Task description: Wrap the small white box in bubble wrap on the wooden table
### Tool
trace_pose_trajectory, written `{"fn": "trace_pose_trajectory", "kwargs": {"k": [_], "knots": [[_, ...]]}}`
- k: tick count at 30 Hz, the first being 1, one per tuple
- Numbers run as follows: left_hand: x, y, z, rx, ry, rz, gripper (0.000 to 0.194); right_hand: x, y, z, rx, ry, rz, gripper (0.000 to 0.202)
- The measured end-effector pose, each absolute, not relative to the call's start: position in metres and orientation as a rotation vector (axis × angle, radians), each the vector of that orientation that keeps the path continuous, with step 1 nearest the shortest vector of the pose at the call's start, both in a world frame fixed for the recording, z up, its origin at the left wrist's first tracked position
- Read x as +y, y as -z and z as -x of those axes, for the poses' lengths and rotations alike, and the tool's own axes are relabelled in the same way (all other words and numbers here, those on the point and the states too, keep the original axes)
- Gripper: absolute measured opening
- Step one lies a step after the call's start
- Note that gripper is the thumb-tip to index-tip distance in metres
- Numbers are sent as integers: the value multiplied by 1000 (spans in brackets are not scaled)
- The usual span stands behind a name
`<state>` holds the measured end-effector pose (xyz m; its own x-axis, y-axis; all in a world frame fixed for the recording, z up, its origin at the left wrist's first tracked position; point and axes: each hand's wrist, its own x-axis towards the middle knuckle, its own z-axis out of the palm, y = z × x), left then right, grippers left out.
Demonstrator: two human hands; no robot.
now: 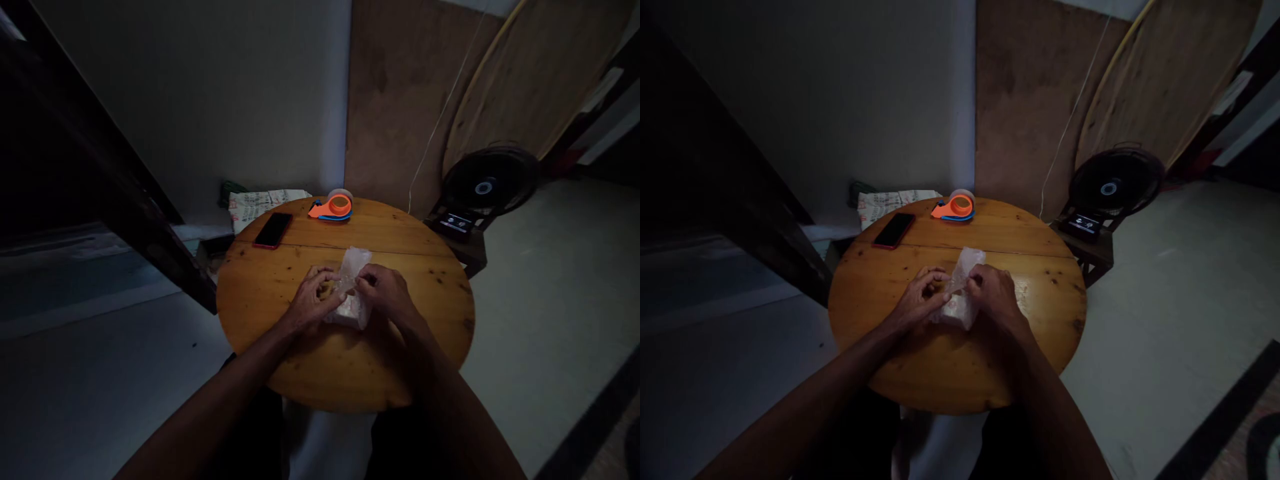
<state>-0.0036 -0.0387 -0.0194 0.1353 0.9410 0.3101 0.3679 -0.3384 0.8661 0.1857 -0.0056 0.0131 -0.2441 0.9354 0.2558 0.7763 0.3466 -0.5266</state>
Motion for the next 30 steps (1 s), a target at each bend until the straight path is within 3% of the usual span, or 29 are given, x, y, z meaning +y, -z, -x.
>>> {"fn": "trace_pose_trajectory", "kwargs": {"k": [6, 12, 20, 24, 30], "knots": [[-31, 29, 5, 1291, -1293, -1632, 10, 12, 3, -214, -1823, -431, 1557, 17], [-27, 27, 12, 1428, -1366, -1267, 17, 12, 5, -215, -1831, -369, 1661, 29], [-21, 32, 10, 1433, -1392, -1370, 24, 11, 6, -203, -1840, -385, 1574, 19], [-16, 37, 19, 1576, -1364, -1499, 12, 15, 8, -208, -1761, -417, 1619, 18], [-11, 40, 39, 2016, -1257, -1602, 8, 20, 8, -219, -1767, -363, 1891, 20]]}}
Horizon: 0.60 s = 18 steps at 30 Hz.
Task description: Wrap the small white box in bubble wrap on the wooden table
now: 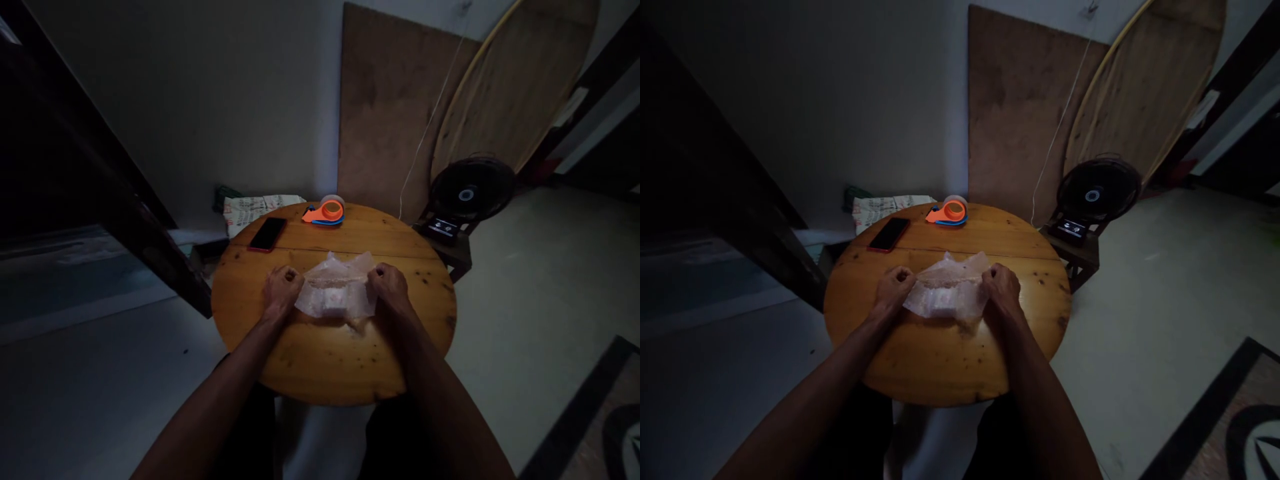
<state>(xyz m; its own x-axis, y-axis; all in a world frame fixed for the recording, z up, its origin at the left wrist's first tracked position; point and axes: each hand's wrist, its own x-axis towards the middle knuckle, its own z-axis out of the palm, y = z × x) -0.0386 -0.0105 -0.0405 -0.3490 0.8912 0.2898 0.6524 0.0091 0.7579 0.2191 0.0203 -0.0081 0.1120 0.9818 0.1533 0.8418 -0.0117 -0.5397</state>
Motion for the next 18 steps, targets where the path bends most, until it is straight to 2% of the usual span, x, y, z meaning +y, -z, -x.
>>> {"fn": "trace_pose_trajectory", "kwargs": {"k": [2, 5, 8, 12, 15, 18], "knots": [[-12, 40, 39, 1999, -1265, -1559, 12, 21, 9, -218, -1775, -350, 1874, 22], [-15, 33, 38, 1861, -1266, -1553, 28, 21, 12, -214, -1767, -334, 1789, 26], [-10, 20, 34, 1756, -1165, -1735, 38, 20, 15, -209, -1774, -357, 1698, 41], [13, 6, 23, 1789, -1046, -2030, 52, 22, 14, -207, -1741, -461, 1644, 44], [32, 5, 14, 1794, -945, -2159, 44, 30, 6, -207, -1746, -493, 1658, 46], [44, 8, 10, 1839, -903, -2156, 23, 44, -2, -203, -1830, -483, 1651, 37]]}}
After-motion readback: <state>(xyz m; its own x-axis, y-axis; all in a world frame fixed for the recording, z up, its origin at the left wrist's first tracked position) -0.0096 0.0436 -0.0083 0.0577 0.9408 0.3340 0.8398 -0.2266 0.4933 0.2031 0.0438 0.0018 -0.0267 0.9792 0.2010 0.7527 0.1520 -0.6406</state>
